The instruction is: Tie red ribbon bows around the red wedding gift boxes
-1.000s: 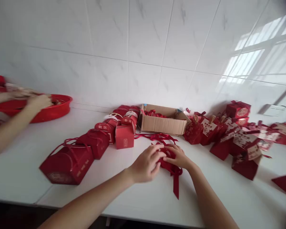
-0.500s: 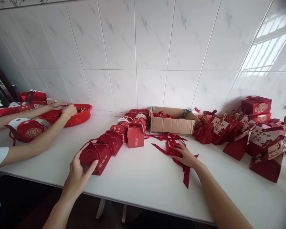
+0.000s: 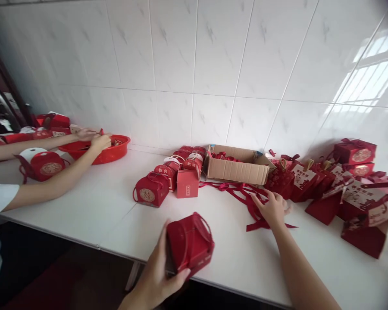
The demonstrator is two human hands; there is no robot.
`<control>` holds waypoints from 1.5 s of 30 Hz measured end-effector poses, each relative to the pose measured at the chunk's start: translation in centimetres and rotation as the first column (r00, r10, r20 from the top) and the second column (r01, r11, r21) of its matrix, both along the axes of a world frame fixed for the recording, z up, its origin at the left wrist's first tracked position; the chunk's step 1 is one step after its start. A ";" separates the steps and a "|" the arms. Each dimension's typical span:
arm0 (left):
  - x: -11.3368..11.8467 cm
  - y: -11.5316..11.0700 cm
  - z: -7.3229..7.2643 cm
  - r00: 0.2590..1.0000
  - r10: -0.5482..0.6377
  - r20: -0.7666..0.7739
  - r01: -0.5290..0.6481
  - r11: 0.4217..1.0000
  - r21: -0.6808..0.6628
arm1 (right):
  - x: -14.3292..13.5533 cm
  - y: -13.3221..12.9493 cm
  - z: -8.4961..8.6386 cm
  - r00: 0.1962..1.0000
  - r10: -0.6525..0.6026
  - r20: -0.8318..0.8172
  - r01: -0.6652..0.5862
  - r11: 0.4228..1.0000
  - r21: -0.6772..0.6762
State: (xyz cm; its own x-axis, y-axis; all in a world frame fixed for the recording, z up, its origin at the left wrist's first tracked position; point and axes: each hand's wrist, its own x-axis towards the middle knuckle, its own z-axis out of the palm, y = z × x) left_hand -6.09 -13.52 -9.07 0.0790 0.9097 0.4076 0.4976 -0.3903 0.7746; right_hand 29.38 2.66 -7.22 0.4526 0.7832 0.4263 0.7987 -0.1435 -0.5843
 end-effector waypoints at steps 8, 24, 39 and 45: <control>7.0 9.3 3.9 0.938 -0.347 -0.009 0.344 0.931 -0.126 | -4.3 -1.5 2.4 0.675 0.656 -0.338 -0.645 0.747 0.160; 9.1 19.3 1.7 0.845 -0.490 0.215 0.506 0.862 -0.025 | -1.7 -1.6 4.2 0.696 0.525 -0.489 -0.428 0.851 0.305; 8.5 19.8 1.5 0.677 -0.611 0.411 0.689 0.722 -0.060 | 1.3 -1.3 6.7 0.868 0.392 -0.304 -0.438 0.894 -0.095; 8.3 19.9 1.2 0.670 -0.647 0.364 0.709 0.703 -0.053 | 3.6 -1.9 18.1 0.684 0.601 -0.412 -0.281 0.739 0.612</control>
State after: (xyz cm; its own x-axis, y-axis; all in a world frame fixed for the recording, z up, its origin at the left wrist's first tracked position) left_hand 2.19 6.41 -7.83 0.6074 0.7084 0.3596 -0.1153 -0.3692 0.9222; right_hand 32.96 0.76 10.87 0.3761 0.7223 0.5804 0.1939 0.5512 -0.8115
